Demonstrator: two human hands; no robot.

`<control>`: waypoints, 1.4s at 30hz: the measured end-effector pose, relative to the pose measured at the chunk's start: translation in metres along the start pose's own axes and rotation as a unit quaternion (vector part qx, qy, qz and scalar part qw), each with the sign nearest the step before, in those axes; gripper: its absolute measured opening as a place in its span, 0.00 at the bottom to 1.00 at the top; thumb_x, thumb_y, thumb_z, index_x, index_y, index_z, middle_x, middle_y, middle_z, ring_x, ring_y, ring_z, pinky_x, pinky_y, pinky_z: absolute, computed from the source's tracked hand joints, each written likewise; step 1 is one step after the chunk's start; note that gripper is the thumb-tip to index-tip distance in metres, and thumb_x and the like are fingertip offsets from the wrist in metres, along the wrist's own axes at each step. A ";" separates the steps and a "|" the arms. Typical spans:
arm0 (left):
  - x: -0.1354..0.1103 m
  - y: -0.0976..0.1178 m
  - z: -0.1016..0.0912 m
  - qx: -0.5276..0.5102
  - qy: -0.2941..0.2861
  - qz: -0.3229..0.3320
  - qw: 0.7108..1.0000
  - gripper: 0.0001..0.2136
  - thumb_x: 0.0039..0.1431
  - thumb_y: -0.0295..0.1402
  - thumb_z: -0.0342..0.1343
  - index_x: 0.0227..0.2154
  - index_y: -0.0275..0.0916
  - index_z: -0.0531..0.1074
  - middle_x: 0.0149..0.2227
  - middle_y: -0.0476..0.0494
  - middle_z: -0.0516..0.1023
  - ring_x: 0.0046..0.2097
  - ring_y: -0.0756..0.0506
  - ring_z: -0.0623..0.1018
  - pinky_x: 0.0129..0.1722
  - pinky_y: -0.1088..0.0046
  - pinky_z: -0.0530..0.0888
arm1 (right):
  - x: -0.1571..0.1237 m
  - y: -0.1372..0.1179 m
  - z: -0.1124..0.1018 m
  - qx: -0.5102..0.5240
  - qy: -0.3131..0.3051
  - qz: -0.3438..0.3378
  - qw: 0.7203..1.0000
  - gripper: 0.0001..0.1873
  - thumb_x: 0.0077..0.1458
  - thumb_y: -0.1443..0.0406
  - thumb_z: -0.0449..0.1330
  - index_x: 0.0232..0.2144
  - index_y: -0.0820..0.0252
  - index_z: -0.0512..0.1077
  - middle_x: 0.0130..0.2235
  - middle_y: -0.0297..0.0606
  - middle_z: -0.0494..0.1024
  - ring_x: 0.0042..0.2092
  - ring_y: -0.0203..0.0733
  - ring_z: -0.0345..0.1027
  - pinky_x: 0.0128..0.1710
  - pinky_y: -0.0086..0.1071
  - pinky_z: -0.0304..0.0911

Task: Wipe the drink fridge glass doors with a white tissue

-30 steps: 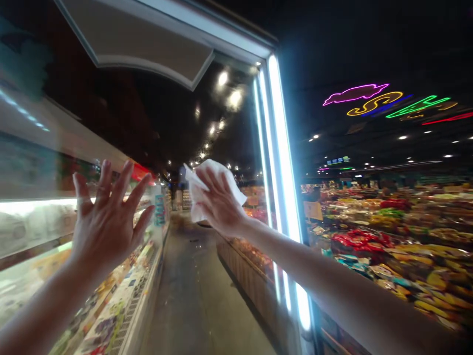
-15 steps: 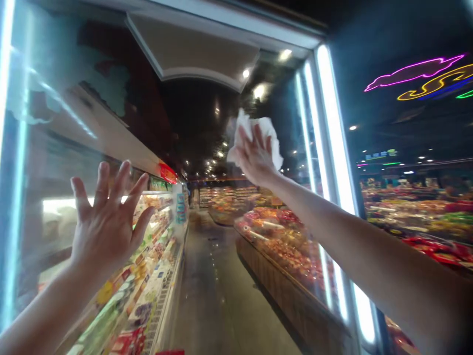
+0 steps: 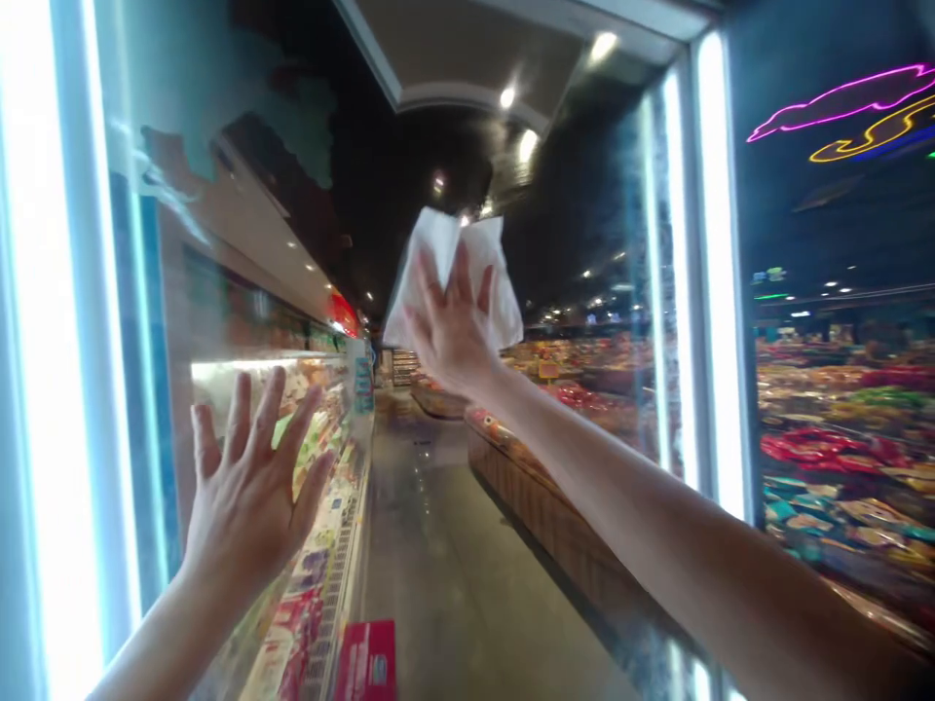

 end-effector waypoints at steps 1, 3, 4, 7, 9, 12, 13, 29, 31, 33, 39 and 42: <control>-0.009 0.000 0.001 -0.002 -0.006 0.001 1.000 0.34 0.69 0.40 0.50 0.73 0.55 0.43 0.77 0.46 0.42 0.77 0.34 0.39 0.74 0.36 0.40 | -0.024 -0.023 0.010 0.004 -0.030 -0.045 0.999 0.37 0.72 0.54 0.44 0.75 0.58 0.39 0.77 0.42 0.39 0.77 0.54 0.19 0.74 0.63 0.19; -0.028 0.000 0.004 -0.004 -0.019 0.002 1.000 0.35 0.68 0.39 0.51 0.73 0.55 0.42 0.77 0.47 0.42 0.77 0.34 0.39 0.74 0.37 0.40 | -0.076 -0.067 0.028 0.017 -0.086 -0.124 0.988 0.35 0.72 0.56 0.47 0.75 0.58 0.44 0.77 0.41 0.39 0.77 0.51 0.19 0.75 0.60 0.19; -0.035 0.000 0.006 -0.005 -0.025 0.003 1.000 0.36 0.68 0.38 0.52 0.73 0.56 0.42 0.77 0.47 0.42 0.77 0.34 0.39 0.74 0.38 0.40 | -0.096 -0.082 0.034 0.023 -0.103 -0.141 0.984 0.35 0.71 0.56 0.48 0.74 0.57 0.46 0.77 0.41 0.39 0.77 0.52 0.20 0.75 0.61 0.20; -0.050 0.003 0.010 -0.012 -0.035 0.007 0.999 0.37 0.68 0.37 0.53 0.73 0.55 0.40 0.77 0.46 0.42 0.77 0.34 0.39 0.74 0.37 0.39 | -0.104 -0.093 0.034 0.035 -0.098 -0.100 0.990 0.34 0.71 0.58 0.48 0.75 0.55 0.45 0.77 0.39 0.42 0.77 0.53 0.23 0.74 0.65 0.21; -0.058 0.006 0.011 -0.019 -0.036 -0.005 0.999 0.37 0.67 0.38 0.53 0.73 0.55 0.39 0.77 0.46 0.42 0.77 0.34 0.38 0.74 0.37 0.40 | -0.092 -0.084 0.031 0.038 -0.071 -0.035 0.996 0.37 0.72 0.58 0.46 0.76 0.55 0.39 0.77 0.39 0.41 0.77 0.54 0.23 0.74 0.65 0.21; -0.082 0.011 0.014 -0.036 -0.037 -0.035 0.998 0.37 0.67 0.37 0.53 0.73 0.54 0.40 0.77 0.45 0.42 0.77 0.33 0.38 0.74 0.36 0.41 | -0.123 -0.089 0.041 0.050 -0.059 0.015 0.997 0.40 0.71 0.59 0.48 0.76 0.56 0.33 0.77 0.40 0.40 0.76 0.57 0.22 0.73 0.68 0.23; -0.095 0.013 0.015 -0.043 -0.040 -0.044 0.997 0.37 0.67 0.37 0.53 0.73 0.54 0.41 0.77 0.45 0.42 0.77 0.34 0.39 0.74 0.36 0.41 | -0.151 -0.098 0.049 0.057 -0.065 0.013 0.996 0.40 0.70 0.59 0.49 0.76 0.55 0.34 0.77 0.41 0.41 0.76 0.58 0.23 0.73 0.70 0.25; -0.221 0.013 0.037 -0.071 -0.105 -0.109 0.986 0.39 0.64 0.30 0.55 0.73 0.55 0.43 0.76 0.44 0.46 0.76 0.34 0.41 0.74 0.37 0.46 | -0.301 -0.156 0.085 0.065 -0.060 0.072 0.993 0.42 0.67 0.65 0.50 0.76 0.47 0.35 0.76 0.39 0.42 0.75 0.52 0.21 0.70 0.76 0.35; -0.232 0.020 0.041 -0.078 -0.108 -0.116 0.984 0.41 0.63 0.29 0.56 0.73 0.59 0.42 0.77 0.46 0.44 0.76 0.33 0.41 0.73 0.35 0.46 | -0.325 -0.152 0.085 0.058 -0.056 0.078 0.994 0.42 0.67 0.65 0.51 0.75 0.43 0.37 0.76 0.37 0.42 0.76 0.53 0.22 0.70 0.75 0.37; -0.239 0.026 0.044 -0.082 -0.111 -0.129 0.982 0.42 0.63 0.29 0.56 0.73 0.60 0.40 0.77 0.46 0.40 0.76 0.31 0.41 0.72 0.33 0.46 | -0.314 -0.143 0.082 0.054 -0.056 0.078 0.994 0.41 0.66 0.62 0.54 0.75 0.42 0.41 0.76 0.40 0.42 0.76 0.58 0.24 0.69 0.77 0.37; -0.246 0.051 0.052 -0.076 -0.125 -0.164 0.976 0.42 0.64 0.30 0.55 0.72 0.60 0.37 0.78 0.44 0.35 0.76 0.29 0.38 0.70 0.29 0.45 | -0.292 -0.130 0.074 0.056 -0.073 0.053 0.994 0.32 0.65 0.57 0.59 0.69 0.50 0.60 0.76 0.44 0.45 0.76 0.63 0.29 0.71 0.73 0.29; -0.248 0.062 0.058 -0.060 -0.120 -0.175 0.975 0.42 0.65 0.30 0.55 0.72 0.61 0.36 0.78 0.45 0.34 0.76 0.29 0.38 0.71 0.30 0.44 | -0.350 -0.118 0.070 0.042 -0.054 0.059 0.996 0.28 0.65 0.59 0.59 0.66 0.54 0.64 0.77 0.42 0.42 0.77 0.62 0.29 0.72 0.68 0.27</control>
Point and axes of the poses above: each hand's wrist, its own x-axis towards the middle knuckle, its own z-axis out of the palm, y = z × x, the point moved 9 cm from there along x, towards the middle knuckle
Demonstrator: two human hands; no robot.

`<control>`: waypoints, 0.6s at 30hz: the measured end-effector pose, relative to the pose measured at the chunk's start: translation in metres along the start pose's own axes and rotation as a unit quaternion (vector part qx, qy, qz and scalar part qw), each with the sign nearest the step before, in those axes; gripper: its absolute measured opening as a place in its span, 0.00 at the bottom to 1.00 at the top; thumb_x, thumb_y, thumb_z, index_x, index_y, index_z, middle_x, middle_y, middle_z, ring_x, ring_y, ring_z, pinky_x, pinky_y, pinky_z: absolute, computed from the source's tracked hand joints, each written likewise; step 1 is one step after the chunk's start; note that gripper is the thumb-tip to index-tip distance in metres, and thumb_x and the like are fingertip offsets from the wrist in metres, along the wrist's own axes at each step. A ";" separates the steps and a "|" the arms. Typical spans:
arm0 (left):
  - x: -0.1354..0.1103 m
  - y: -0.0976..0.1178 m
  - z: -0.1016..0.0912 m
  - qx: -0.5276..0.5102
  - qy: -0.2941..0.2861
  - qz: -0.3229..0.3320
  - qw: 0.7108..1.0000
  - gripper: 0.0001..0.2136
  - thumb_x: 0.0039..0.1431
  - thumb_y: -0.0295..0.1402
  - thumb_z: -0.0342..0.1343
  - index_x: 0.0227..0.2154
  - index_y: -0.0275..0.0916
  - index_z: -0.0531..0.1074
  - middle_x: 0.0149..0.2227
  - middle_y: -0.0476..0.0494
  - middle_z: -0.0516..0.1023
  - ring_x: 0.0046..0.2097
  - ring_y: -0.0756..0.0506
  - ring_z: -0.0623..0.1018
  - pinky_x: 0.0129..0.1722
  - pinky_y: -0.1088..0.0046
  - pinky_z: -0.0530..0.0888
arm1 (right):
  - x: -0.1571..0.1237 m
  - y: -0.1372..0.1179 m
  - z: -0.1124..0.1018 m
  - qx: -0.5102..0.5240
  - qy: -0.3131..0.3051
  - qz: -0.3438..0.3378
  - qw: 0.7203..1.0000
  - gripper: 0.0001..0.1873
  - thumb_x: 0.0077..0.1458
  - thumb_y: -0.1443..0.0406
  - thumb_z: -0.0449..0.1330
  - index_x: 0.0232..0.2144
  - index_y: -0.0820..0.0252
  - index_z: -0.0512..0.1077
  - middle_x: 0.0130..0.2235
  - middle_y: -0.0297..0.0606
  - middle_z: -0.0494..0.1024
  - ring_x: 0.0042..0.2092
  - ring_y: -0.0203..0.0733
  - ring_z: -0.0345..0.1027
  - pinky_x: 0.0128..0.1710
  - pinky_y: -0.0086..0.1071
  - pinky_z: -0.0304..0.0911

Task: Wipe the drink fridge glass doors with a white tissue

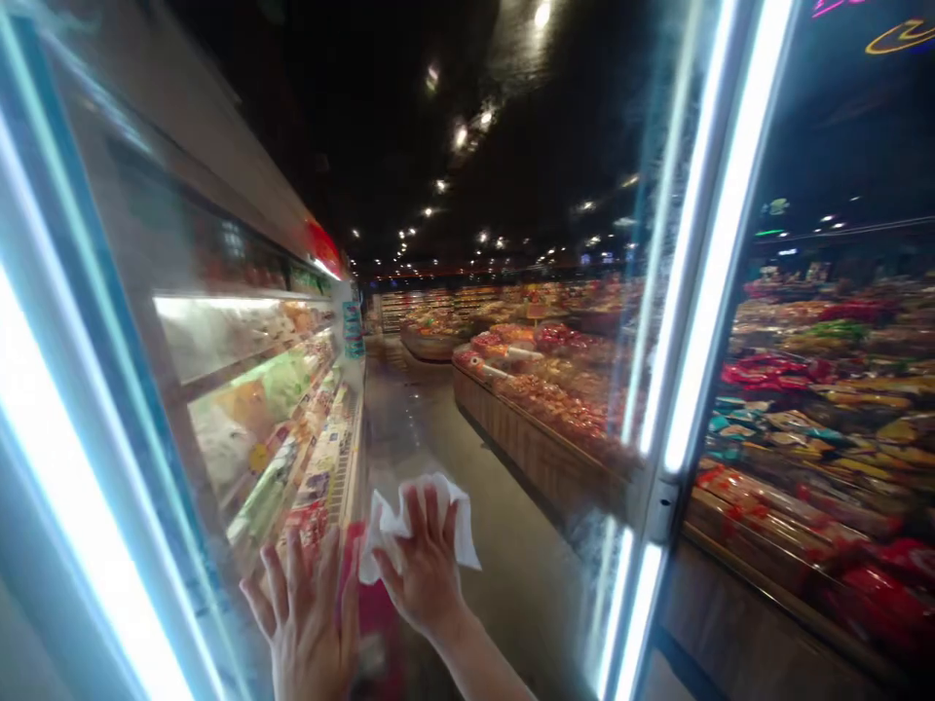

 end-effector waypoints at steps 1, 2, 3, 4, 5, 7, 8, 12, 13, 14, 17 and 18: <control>0.000 0.004 0.003 0.000 0.002 0.000 1.000 0.42 0.65 0.30 0.54 0.72 0.61 0.36 0.78 0.45 0.34 0.76 0.30 0.38 0.71 0.30 0.44 | -0.017 0.014 -0.001 -0.007 0.003 0.008 1.000 0.30 0.66 0.60 0.59 0.67 0.54 0.63 0.77 0.43 0.40 0.77 0.62 0.28 0.72 0.68 0.27; 0.000 0.010 0.007 -0.002 0.003 0.003 1.000 0.42 0.65 0.29 0.54 0.72 0.61 0.36 0.78 0.46 0.34 0.76 0.30 0.38 0.71 0.30 0.43 | -0.029 0.033 -0.003 -0.016 0.004 0.022 1.000 0.32 0.66 0.60 0.58 0.69 0.54 0.59 0.77 0.43 0.38 0.77 0.62 0.27 0.72 0.70 0.28; 0.000 0.017 0.011 -0.003 0.003 0.008 1.000 0.42 0.65 0.29 0.55 0.72 0.61 0.36 0.78 0.46 0.34 0.76 0.30 0.37 0.71 0.29 0.43 | -0.036 0.056 -0.007 -0.025 0.006 0.045 0.999 0.34 0.67 0.60 0.56 0.72 0.55 0.54 0.77 0.45 0.36 0.77 0.63 0.26 0.71 0.72 0.30; 0.001 0.026 0.016 -0.003 0.003 0.016 1.000 0.42 0.65 0.29 0.55 0.72 0.61 0.37 0.78 0.47 0.34 0.76 0.29 0.37 0.71 0.29 0.42 | -0.040 0.082 -0.012 -0.032 0.012 0.080 0.996 0.37 0.68 0.60 0.55 0.74 0.56 0.49 0.77 0.47 0.35 0.77 0.65 0.25 0.69 0.75 0.32; 0.002 0.037 0.021 -0.002 0.003 0.027 1.000 0.42 0.64 0.30 0.56 0.72 0.60 0.37 0.78 0.47 0.34 0.76 0.29 0.37 0.70 0.28 0.42 | -0.042 0.108 -0.020 -0.037 0.022 0.122 0.992 0.38 0.69 0.59 0.53 0.75 0.57 0.43 0.77 0.50 0.35 0.76 0.66 0.24 0.68 0.77 0.35; 0.002 0.062 0.033 0.002 0.002 0.046 0.999 0.42 0.64 0.30 0.57 0.72 0.60 0.38 0.78 0.46 0.34 0.76 0.29 0.37 0.70 0.27 0.41 | -0.043 0.147 -0.033 -0.041 0.041 0.193 0.980 0.40 0.70 0.59 0.50 0.75 0.61 0.37 0.77 0.55 0.39 0.76 0.68 0.23 0.65 0.80 0.37; 0.002 0.074 0.039 0.003 0.000 0.052 0.999 0.42 0.64 0.30 0.57 0.72 0.59 0.38 0.78 0.45 0.34 0.76 0.29 0.38 0.70 0.28 0.41 | -0.044 0.157 -0.036 -0.037 0.041 0.206 0.977 0.41 0.70 0.59 0.50 0.75 0.62 0.36 0.76 0.56 0.42 0.76 0.69 0.23 0.65 0.81 0.38; 0.003 0.120 0.058 -0.002 0.002 0.057 0.998 0.42 0.64 0.30 0.58 0.73 0.59 0.39 0.78 0.43 0.35 0.76 0.28 0.38 0.71 0.29 0.43 | -0.040 0.160 -0.036 -0.013 -0.031 0.136 0.990 0.40 0.68 0.59 0.53 0.75 0.55 0.42 0.76 0.52 0.44 0.76 0.70 0.25 0.65 0.81 0.41; 0.005 0.130 0.061 -0.005 0.004 0.058 0.998 0.42 0.63 0.31 0.58 0.73 0.59 0.40 0.78 0.43 0.35 0.76 0.28 0.38 0.71 0.29 0.43 | -0.035 0.169 -0.042 -0.013 -0.035 0.134 0.990 0.39 0.68 0.59 0.53 0.75 0.53 0.43 0.76 0.51 0.42 0.76 0.70 0.25 0.64 0.80 0.42; 0.007 0.138 0.063 -0.008 0.007 0.056 0.998 0.42 0.63 0.31 0.59 0.73 0.59 0.40 0.78 0.44 0.34 0.76 0.28 0.38 0.70 0.29 0.43 | -0.026 0.185 -0.052 -0.015 -0.025 0.146 0.989 0.39 0.69 0.59 0.53 0.75 0.51 0.43 0.77 0.51 0.40 0.76 0.69 0.25 0.64 0.80 0.42; 0.012 0.157 0.069 -0.019 0.010 0.039 0.999 0.43 0.63 0.34 0.60 0.72 0.60 0.40 0.78 0.43 0.33 0.76 0.27 0.37 0.70 0.27 0.41 | 0.012 0.251 -0.092 -0.012 0.036 0.204 0.978 0.40 0.70 0.55 0.50 0.76 0.53 0.38 0.77 0.52 0.40 0.76 0.68 0.23 0.64 0.81 0.39; 0.013 0.163 0.071 -0.020 0.009 0.034 0.999 0.44 0.62 0.35 0.61 0.72 0.61 0.39 0.78 0.43 0.32 0.76 0.27 0.37 0.70 0.27 0.40 | 0.022 0.270 -0.102 -0.006 0.047 0.212 0.976 0.40 0.71 0.53 0.49 0.76 0.54 0.37 0.76 0.52 0.41 0.76 0.67 0.23 0.65 0.80 0.39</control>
Point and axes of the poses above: each hand's wrist, its own x-axis towards the middle knuckle, its own z-axis out of the palm, y = z × x, the point moved 9 cm from there along x, towards the middle knuckle
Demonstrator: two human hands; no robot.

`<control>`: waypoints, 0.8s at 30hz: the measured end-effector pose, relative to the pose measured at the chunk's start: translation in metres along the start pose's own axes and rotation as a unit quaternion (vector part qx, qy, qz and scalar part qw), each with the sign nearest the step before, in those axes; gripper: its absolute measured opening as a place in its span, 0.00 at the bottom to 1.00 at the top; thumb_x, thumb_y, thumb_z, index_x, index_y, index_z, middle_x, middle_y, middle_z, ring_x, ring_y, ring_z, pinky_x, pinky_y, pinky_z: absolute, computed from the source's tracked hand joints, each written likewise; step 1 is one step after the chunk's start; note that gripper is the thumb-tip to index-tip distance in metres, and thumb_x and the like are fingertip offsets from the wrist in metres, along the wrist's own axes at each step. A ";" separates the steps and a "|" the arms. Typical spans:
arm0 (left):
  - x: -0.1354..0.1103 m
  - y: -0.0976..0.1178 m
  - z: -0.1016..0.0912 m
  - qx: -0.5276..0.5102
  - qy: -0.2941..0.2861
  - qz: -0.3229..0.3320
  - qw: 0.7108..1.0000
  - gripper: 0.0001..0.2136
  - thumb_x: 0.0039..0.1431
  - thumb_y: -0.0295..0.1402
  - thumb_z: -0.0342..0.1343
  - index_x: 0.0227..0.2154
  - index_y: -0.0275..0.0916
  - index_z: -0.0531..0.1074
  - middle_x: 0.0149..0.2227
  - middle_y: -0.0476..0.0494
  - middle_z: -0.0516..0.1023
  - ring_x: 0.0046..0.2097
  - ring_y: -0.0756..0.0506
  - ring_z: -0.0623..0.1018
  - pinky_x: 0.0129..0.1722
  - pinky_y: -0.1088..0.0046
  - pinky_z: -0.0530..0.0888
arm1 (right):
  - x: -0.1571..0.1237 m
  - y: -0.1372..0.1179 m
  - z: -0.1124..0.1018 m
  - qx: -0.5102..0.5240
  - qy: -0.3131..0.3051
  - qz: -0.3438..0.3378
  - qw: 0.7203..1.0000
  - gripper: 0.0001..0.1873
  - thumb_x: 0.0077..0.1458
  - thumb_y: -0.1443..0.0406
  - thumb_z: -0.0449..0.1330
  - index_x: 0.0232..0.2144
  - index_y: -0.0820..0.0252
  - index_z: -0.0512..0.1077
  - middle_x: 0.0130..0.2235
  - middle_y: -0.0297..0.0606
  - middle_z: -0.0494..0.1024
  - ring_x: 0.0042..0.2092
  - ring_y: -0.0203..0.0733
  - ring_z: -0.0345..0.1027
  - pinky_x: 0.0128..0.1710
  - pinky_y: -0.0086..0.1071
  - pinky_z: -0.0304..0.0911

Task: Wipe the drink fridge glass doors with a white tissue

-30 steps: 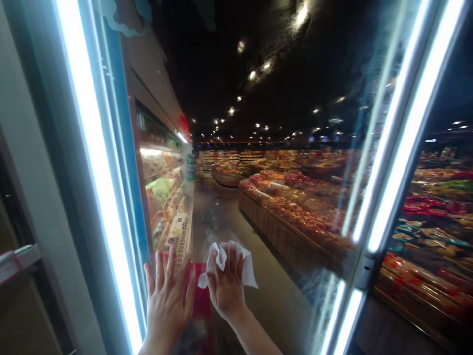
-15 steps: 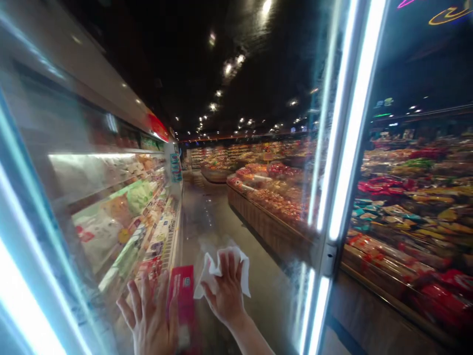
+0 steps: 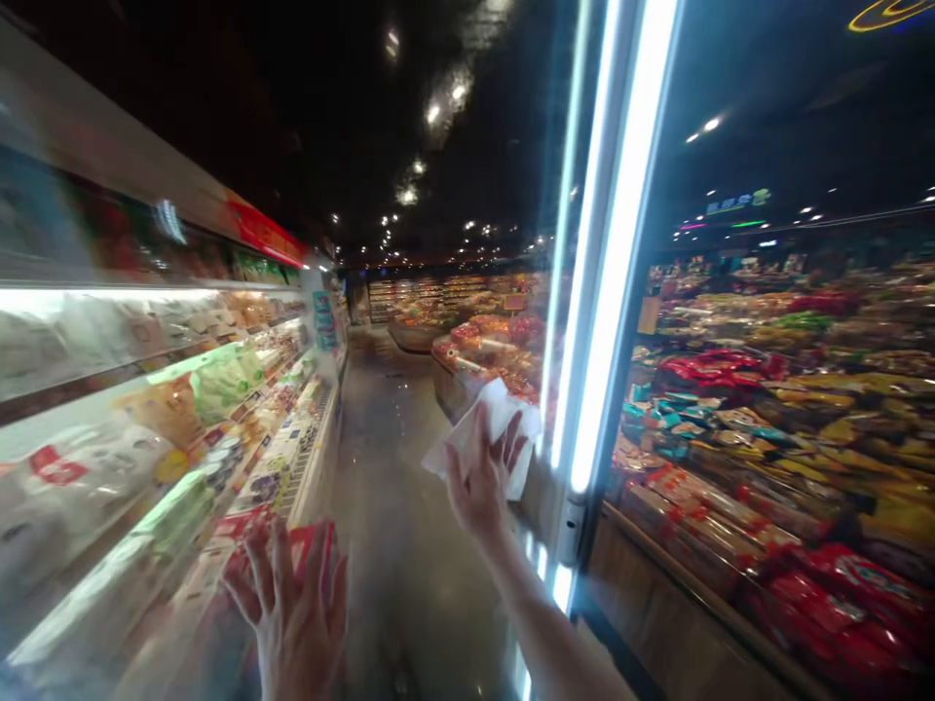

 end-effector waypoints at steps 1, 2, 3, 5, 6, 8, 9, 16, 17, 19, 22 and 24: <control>0.000 0.006 0.003 -0.001 -0.001 -0.003 1.000 0.44 0.62 0.35 0.61 0.72 0.61 0.39 0.78 0.43 0.32 0.76 0.27 0.36 0.69 0.27 0.40 | 0.010 0.011 -0.005 0.007 -0.001 0.003 1.000 0.40 0.71 0.53 0.48 0.76 0.54 0.36 0.76 0.51 0.43 0.77 0.66 0.24 0.66 0.79 0.38; 0.000 0.012 0.006 -0.001 -0.003 -0.004 1.000 0.44 0.62 0.35 0.61 0.72 0.61 0.39 0.78 0.43 0.32 0.76 0.27 0.36 0.70 0.27 0.40 | 0.012 0.021 -0.007 0.013 -0.007 0.004 1.000 0.40 0.71 0.52 0.48 0.76 0.54 0.36 0.76 0.50 0.45 0.77 0.65 0.24 0.67 0.78 0.38; 0.000 0.019 0.010 -0.001 -0.005 -0.003 1.000 0.44 0.62 0.35 0.61 0.72 0.61 0.40 0.78 0.43 0.32 0.76 0.27 0.37 0.70 0.27 0.41 | 0.004 0.029 -0.007 0.018 -0.015 0.006 1.000 0.39 0.71 0.53 0.47 0.76 0.53 0.36 0.76 0.49 0.46 0.77 0.63 0.24 0.67 0.77 0.39; -0.001 0.032 0.017 -0.004 -0.002 0.003 1.000 0.43 0.62 0.33 0.61 0.72 0.61 0.40 0.78 0.45 0.34 0.76 0.28 0.38 0.70 0.28 0.40 | -0.029 0.045 -0.003 0.024 -0.026 0.013 0.999 0.38 0.72 0.56 0.46 0.76 0.54 0.33 0.76 0.49 0.47 0.77 0.62 0.25 0.67 0.76 0.40; 0.000 0.037 0.021 -0.005 0.000 0.007 1.000 0.43 0.62 0.32 0.60 0.72 0.61 0.41 0.78 0.45 0.34 0.76 0.29 0.38 0.70 0.29 0.40 | -0.047 0.053 0.000 0.024 -0.028 0.015 0.999 0.38 0.73 0.58 0.45 0.76 0.54 0.31 0.76 0.50 0.48 0.77 0.62 0.26 0.67 0.77 0.41; 0.003 0.047 0.027 -0.005 0.005 0.016 1.000 0.43 0.62 0.32 0.60 0.72 0.61 0.41 0.78 0.46 0.34 0.76 0.29 0.38 0.70 0.29 0.39 | -0.064 0.067 0.002 0.019 -0.026 0.016 0.999 0.38 0.73 0.59 0.44 0.75 0.54 0.30 0.75 0.51 0.48 0.77 0.64 0.27 0.65 0.80 0.42; 0.007 0.052 0.029 -0.005 0.007 0.021 1.000 0.43 0.62 0.33 0.61 0.72 0.61 0.41 0.78 0.46 0.34 0.76 0.29 0.38 0.70 0.29 0.39 | -0.057 0.074 0.000 0.018 -0.023 0.019 0.999 0.38 0.73 0.58 0.44 0.75 0.54 0.31 0.76 0.51 0.48 0.77 0.64 0.27 0.65 0.81 0.41; 0.037 0.075 0.025 -0.007 0.031 0.020 0.999 0.42 0.63 0.36 0.61 0.72 0.62 0.41 0.78 0.46 0.34 0.76 0.28 0.37 0.69 0.28 0.36 | 0.059 0.085 -0.037 0.044 -0.016 0.015 0.999 0.37 0.73 0.54 0.44 0.75 0.48 0.31 0.77 0.40 0.35 0.77 0.59 0.21 0.70 0.71 0.41; 0.039 0.076 0.023 -0.006 0.033 0.014 0.999 0.42 0.63 0.35 0.60 0.72 0.63 0.41 0.78 0.46 0.34 0.76 0.28 0.36 0.69 0.28 0.36 | 0.046 0.085 -0.034 0.042 -0.023 0.015 0.999 0.38 0.73 0.55 0.44 0.75 0.48 0.31 0.77 0.40 0.37 0.77 0.59 0.22 0.69 0.72 0.41; 0.041 0.077 0.021 -0.006 0.031 0.003 0.999 0.42 0.63 0.33 0.59 0.72 0.64 0.40 0.78 0.47 0.33 0.76 0.29 0.37 0.69 0.28 0.36 | 0.003 0.090 -0.025 0.033 -0.035 0.032 0.998 0.38 0.73 0.56 0.45 0.75 0.49 0.28 0.77 0.43 0.40 0.77 0.61 0.26 0.68 0.75 0.42; 0.040 0.077 0.021 0.000 0.023 0.001 1.000 0.43 0.63 0.33 0.59 0.71 0.65 0.39 0.78 0.48 0.31 0.76 0.29 0.36 0.70 0.28 0.36 | -0.025 0.097 -0.015 0.025 -0.029 0.051 0.998 0.39 0.73 0.56 0.44 0.75 0.51 0.26 0.77 0.45 0.42 0.77 0.63 0.26 0.66 0.79 0.42; 0.040 0.078 0.022 0.006 0.026 0.006 1.000 0.43 0.64 0.33 0.59 0.72 0.65 0.38 0.78 0.48 0.31 0.76 0.29 0.36 0.70 0.28 0.37 | 0.012 0.093 -0.022 0.026 -0.005 0.039 0.999 0.40 0.73 0.56 0.43 0.75 0.52 0.25 0.77 0.45 0.40 0.77 0.62 0.26 0.67 0.77 0.41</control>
Point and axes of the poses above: each hand's wrist, its own x-axis towards the middle knuckle, its own z-axis out of the palm, y = z × x, the point moved 9 cm from there along x, towards the middle knuckle
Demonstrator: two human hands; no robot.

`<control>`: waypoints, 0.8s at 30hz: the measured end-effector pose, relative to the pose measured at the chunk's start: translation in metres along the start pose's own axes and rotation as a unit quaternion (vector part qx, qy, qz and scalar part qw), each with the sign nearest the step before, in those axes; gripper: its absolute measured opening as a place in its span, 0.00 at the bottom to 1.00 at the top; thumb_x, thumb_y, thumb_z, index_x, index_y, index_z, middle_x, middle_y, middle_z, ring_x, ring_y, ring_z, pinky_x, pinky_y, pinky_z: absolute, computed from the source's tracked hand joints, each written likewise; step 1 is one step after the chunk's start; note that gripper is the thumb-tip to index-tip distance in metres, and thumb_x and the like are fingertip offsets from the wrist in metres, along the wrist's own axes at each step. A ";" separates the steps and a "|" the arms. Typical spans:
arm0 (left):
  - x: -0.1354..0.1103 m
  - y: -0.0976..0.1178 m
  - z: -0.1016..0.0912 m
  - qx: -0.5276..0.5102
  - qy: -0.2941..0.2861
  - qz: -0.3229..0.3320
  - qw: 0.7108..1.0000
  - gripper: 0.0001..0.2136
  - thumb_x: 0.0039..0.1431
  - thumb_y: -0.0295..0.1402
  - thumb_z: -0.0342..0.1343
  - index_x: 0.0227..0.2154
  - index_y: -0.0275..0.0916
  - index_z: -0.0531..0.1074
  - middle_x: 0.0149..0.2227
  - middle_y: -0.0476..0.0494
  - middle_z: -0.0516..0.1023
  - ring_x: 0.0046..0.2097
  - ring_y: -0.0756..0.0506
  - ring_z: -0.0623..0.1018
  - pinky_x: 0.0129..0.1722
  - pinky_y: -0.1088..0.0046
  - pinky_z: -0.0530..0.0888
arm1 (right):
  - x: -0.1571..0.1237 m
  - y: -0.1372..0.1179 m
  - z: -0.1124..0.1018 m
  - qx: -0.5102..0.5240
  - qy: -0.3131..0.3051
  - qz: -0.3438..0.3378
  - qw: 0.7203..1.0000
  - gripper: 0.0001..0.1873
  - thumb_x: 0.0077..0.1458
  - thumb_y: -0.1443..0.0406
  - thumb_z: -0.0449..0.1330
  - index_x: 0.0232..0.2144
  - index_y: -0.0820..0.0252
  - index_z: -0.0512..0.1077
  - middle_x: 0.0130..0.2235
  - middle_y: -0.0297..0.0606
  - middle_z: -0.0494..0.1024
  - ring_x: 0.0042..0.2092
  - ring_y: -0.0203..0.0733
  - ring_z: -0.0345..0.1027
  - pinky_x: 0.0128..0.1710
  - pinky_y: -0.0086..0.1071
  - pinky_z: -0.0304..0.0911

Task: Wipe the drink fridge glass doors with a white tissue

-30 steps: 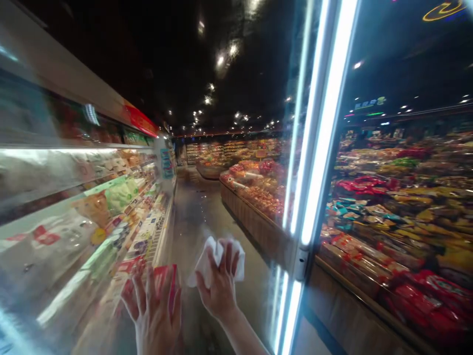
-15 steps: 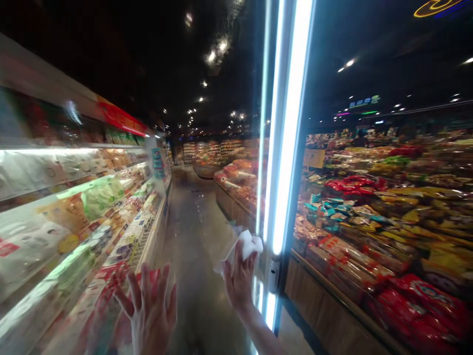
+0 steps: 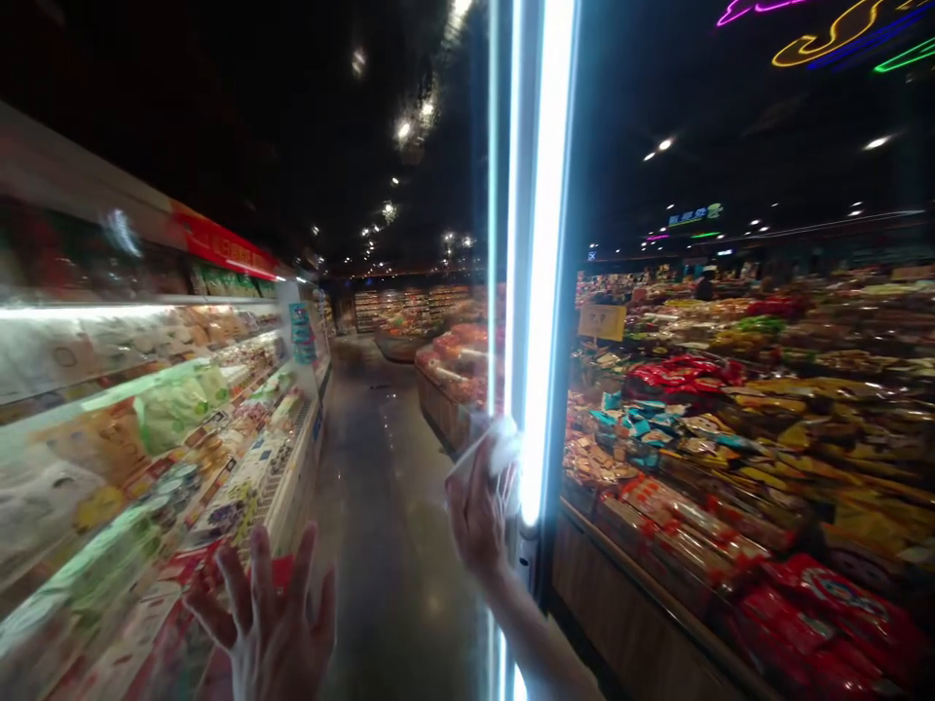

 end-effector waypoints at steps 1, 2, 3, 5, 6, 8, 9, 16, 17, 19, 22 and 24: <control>0.000 0.000 0.001 0.001 0.002 0.002 1.000 0.43 0.64 0.33 0.59 0.72 0.64 0.39 0.78 0.48 0.31 0.76 0.29 0.36 0.70 0.28 0.37 | 0.028 -0.007 -0.007 0.002 0.014 -0.008 1.000 0.40 0.73 0.55 0.43 0.75 0.52 0.24 0.77 0.44 0.39 0.77 0.61 0.26 0.68 0.75 0.41; -0.001 0.001 0.001 0.000 0.003 0.004 1.000 0.43 0.63 0.34 0.59 0.72 0.64 0.39 0.78 0.48 0.31 0.76 0.29 0.36 0.70 0.28 0.36 | 0.057 -0.016 -0.012 0.004 0.016 -0.022 1.000 0.41 0.73 0.55 0.43 0.74 0.53 0.23 0.77 0.45 0.38 0.77 0.60 0.28 0.69 0.73 0.40; -0.001 0.001 0.002 -0.003 0.006 0.006 1.000 0.43 0.63 0.34 0.60 0.72 0.63 0.40 0.78 0.48 0.32 0.76 0.29 0.37 0.70 0.29 0.36 | 0.081 -0.025 -0.017 0.006 0.019 -0.033 0.999 0.41 0.73 0.55 0.43 0.74 0.53 0.23 0.77 0.45 0.38 0.77 0.59 0.29 0.70 0.71 0.40; -0.001 0.001 0.002 -0.001 0.011 0.015 1.000 0.43 0.62 0.34 0.60 0.72 0.64 0.41 0.78 0.49 0.32 0.76 0.29 0.37 0.70 0.30 0.36 | 0.097 -0.036 -0.019 0.005 0.023 -0.046 0.999 0.41 0.73 0.55 0.43 0.75 0.55 0.24 0.77 0.46 0.37 0.77 0.58 0.28 0.71 0.70 0.39; 0.000 -0.001 0.002 0.000 0.011 0.020 1.000 0.42 0.63 0.33 0.60 0.72 0.64 0.41 0.78 0.49 0.33 0.76 0.30 0.37 0.70 0.30 0.36 | 0.086 -0.038 -0.017 0.002 0.026 -0.045 0.999 0.40 0.73 0.56 0.44 0.75 0.56 0.25 0.77 0.47 0.37 0.77 0.59 0.27 0.71 0.70 0.39; 0.004 -0.009 -0.002 0.000 0.013 0.022 1.000 0.42 0.63 0.33 0.59 0.71 0.65 0.41 0.78 0.50 0.33 0.76 0.30 0.37 0.70 0.29 0.36 | 0.036 -0.030 -0.003 -0.008 0.026 -0.031 0.999 0.40 0.73 0.57 0.44 0.75 0.57 0.27 0.77 0.49 0.39 0.77 0.61 0.25 0.69 0.73 0.41; 0.007 -0.015 -0.006 -0.003 0.015 0.020 1.000 0.42 0.63 0.35 0.59 0.71 0.65 0.41 0.78 0.50 0.33 0.76 0.29 0.36 0.69 0.28 0.36 | 0.007 -0.024 0.007 -0.010 0.018 -0.023 1.000 0.39 0.73 0.58 0.43 0.75 0.58 0.26 0.77 0.50 0.41 0.77 0.61 0.25 0.68 0.74 0.43; 0.047 -0.062 -0.055 -0.003 0.061 -0.030 0.998 0.39 0.66 0.37 0.56 0.72 0.63 0.40 0.78 0.47 0.35 0.76 0.27 0.37 0.68 0.26 0.36 | 0.059 -0.037 0.000 0.026 0.043 0.022 0.998 0.38 0.73 0.53 0.42 0.75 0.55 0.29 0.76 0.51 0.46 0.77 0.63 0.27 0.66 0.80 0.30; 0.050 -0.065 -0.059 0.002 0.060 -0.026 0.998 0.38 0.66 0.37 0.55 0.72 0.62 0.41 0.78 0.46 0.35 0.76 0.27 0.37 0.69 0.26 0.36 | 0.084 -0.054 -0.007 0.030 0.053 0.008 0.998 0.38 0.73 0.53 0.41 0.76 0.55 0.30 0.76 0.50 0.47 0.77 0.62 0.29 0.67 0.79 0.30; 0.054 -0.067 -0.062 0.015 0.050 -0.007 0.999 0.39 0.66 0.36 0.56 0.72 0.61 0.41 0.78 0.46 0.37 0.76 0.28 0.37 0.70 0.28 0.37 | 0.103 -0.091 -0.008 0.016 0.056 -0.029 0.998 0.37 0.73 0.54 0.42 0.76 0.56 0.33 0.76 0.51 0.47 0.77 0.63 0.31 0.67 0.77 0.34; 0.054 -0.077 -0.066 0.037 0.043 0.007 0.998 0.41 0.65 0.34 0.57 0.72 0.60 0.39 0.77 0.46 0.40 0.76 0.29 0.39 0.71 0.30 0.38 | 0.042 -0.141 0.027 -0.017 -0.030 -0.158 0.987 0.39 0.71 0.58 0.47 0.76 0.57 0.36 0.75 0.52 0.49 0.76 0.64 0.36 0.67 0.73 0.45; 0.055 -0.092 -0.073 0.044 0.045 -0.007 0.998 0.41 0.65 0.34 0.58 0.72 0.59 0.39 0.77 0.46 0.41 0.76 0.29 0.39 0.72 0.30 0.39 | -0.019 -0.158 0.050 -0.037 -0.077 -0.264 0.961 0.40 0.69 0.59 0.50 0.76 0.52 0.37 0.75 0.49 0.52 0.75 0.64 0.41 0.66 0.70 0.53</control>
Point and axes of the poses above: each hand's wrist, its own x-axis towards the middle knuckle, its own z-axis out of the palm, y = z × x, the point moved 9 cm from there along x, towards the middle knuckle
